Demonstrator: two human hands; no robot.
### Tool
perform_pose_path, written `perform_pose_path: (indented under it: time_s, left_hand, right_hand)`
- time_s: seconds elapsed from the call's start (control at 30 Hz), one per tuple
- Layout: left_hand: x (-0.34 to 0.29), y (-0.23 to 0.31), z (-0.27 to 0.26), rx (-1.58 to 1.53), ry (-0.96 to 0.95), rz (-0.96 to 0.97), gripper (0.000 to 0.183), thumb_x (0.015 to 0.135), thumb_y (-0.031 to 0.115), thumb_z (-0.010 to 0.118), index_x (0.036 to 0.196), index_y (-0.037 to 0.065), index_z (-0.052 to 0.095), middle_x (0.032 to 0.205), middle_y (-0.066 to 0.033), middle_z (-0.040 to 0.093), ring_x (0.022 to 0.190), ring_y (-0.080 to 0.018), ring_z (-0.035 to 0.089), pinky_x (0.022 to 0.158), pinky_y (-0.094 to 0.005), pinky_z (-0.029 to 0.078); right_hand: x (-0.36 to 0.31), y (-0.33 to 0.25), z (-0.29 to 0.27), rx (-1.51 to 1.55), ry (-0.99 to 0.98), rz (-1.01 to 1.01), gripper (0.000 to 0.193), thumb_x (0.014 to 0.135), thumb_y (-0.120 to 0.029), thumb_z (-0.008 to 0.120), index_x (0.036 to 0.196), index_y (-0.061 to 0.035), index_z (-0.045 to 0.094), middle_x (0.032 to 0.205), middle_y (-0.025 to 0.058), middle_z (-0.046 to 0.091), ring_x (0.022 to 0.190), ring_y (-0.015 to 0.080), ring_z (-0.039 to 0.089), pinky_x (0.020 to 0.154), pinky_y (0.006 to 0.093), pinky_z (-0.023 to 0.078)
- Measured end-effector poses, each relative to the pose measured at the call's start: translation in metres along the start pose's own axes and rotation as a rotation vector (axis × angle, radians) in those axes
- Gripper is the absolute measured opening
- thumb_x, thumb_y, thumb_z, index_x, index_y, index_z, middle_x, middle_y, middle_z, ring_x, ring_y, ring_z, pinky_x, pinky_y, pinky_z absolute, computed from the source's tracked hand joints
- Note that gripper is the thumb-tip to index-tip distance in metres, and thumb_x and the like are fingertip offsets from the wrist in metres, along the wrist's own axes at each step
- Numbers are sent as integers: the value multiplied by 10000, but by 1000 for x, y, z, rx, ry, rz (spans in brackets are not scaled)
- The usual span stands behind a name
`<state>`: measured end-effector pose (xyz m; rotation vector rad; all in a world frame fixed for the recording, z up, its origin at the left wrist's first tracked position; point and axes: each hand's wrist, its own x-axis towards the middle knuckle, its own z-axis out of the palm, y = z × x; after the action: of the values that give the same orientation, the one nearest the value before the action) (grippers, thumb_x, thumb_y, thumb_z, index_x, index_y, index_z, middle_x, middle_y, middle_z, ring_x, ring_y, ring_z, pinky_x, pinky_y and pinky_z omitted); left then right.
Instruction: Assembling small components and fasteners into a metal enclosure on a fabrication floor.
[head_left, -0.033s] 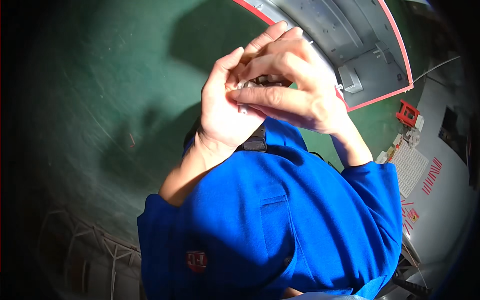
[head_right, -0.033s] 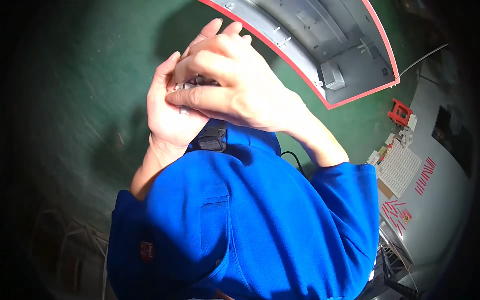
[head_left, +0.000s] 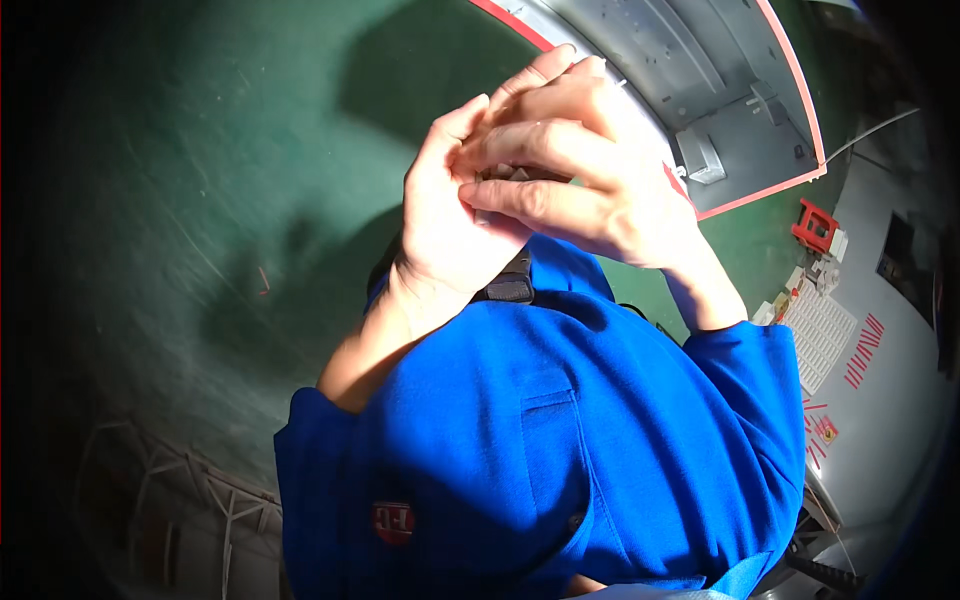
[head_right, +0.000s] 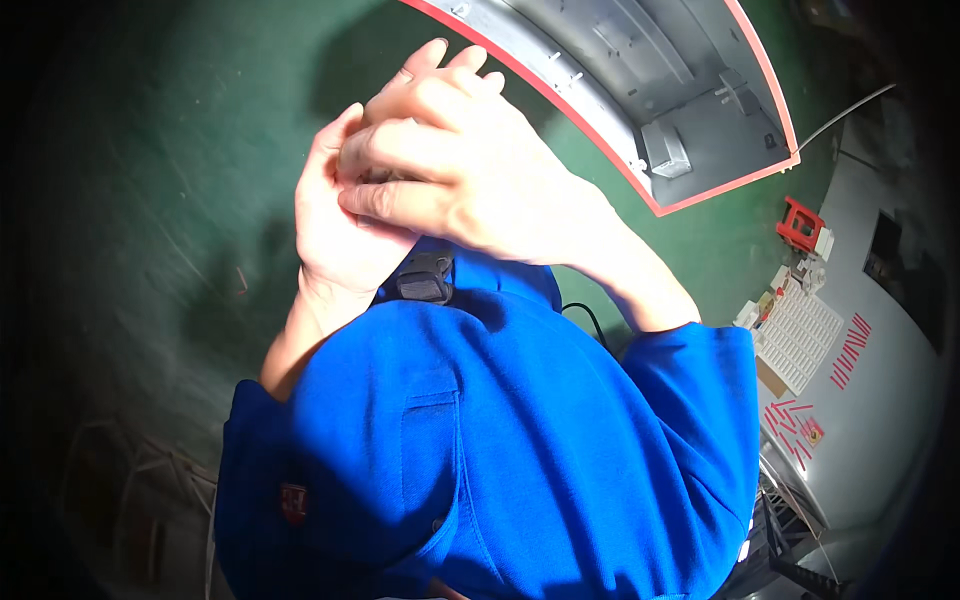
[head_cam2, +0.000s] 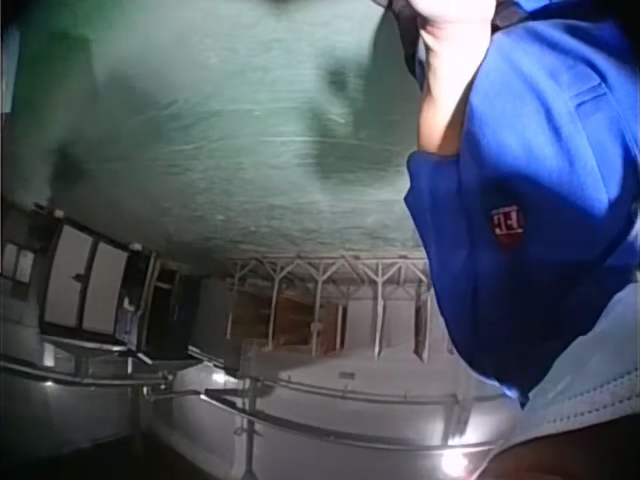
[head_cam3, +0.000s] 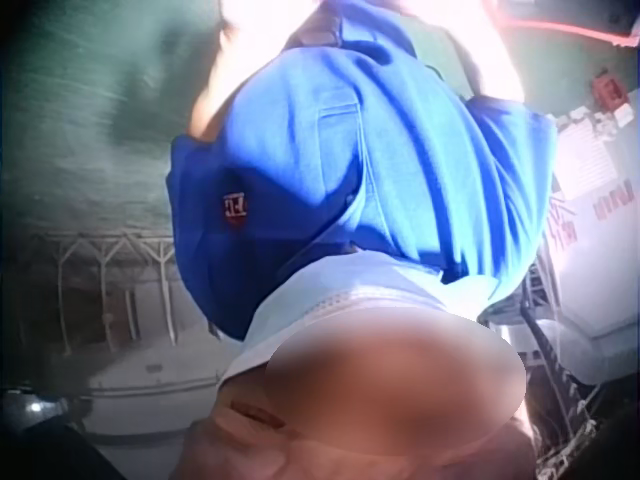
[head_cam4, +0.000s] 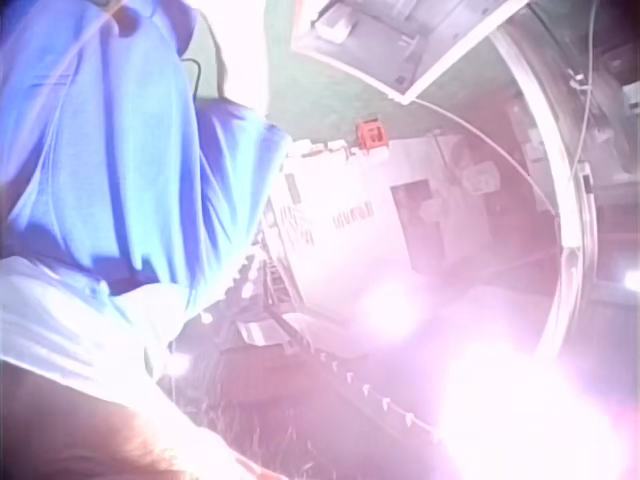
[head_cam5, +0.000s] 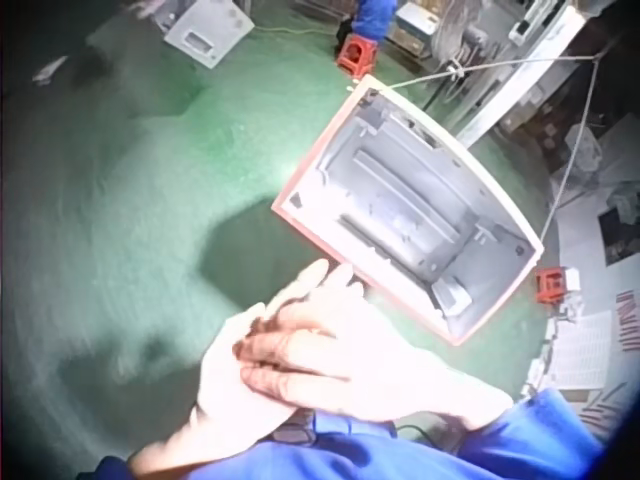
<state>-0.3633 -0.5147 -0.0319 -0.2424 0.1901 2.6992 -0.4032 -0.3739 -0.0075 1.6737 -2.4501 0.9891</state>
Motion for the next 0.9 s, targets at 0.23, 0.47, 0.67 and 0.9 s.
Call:
perform_pose_path:
  time_s: [0.23, 0.47, 0.67, 0.9]
  left_hand:
    - [-17, -34, -24, -111, -63, 94, 556, 917, 262, 315, 1379, -45, 284, 1410, -238, 323, 1344, -358, 252, 1119, -417, 205]
    - [-13, -45, -45, 93, 8, 167, 473, 942, 211, 291, 1343, -31, 351, 1381, -214, 372, 1324, -342, 298, 1107, -437, 236]
    - [8, -66, -58, -147, 223, 212, 468, 943, 217, 295, 1340, -21, 366, 1381, -219, 372, 1324, -355, 295, 1125, -457, 200]
    - [37, -91, -88, -206, 179, 310, 396, 941, 197, 362, 1303, 60, 446, 1369, -151, 419, 1334, -323, 288, 1118, -466, 198]
  right_hand:
    - [-8, -16, 7, -80, -103, -249, 185, 618, -124, 600, 764, -13, 629, 838, 86, 606, 845, 251, 574, 833, 400, 456]
    - [-24, 29, -3, 235, 204, 16, 187, 768, -112, 646, 939, -48, 606, 785, 82, 582, 755, 278, 568, 691, 356, 478]
    - [-108, 294, 0, 78, 377, 759, 144, 766, -21, 675, 907, -15, 647, 842, 97, 686, 763, 157, 672, 709, 274, 534]
    - [-144, 455, 16, -266, 37, 593, 139, 776, -37, 663, 904, -16, 614, 803, 87, 668, 723, 158, 660, 671, 253, 516]
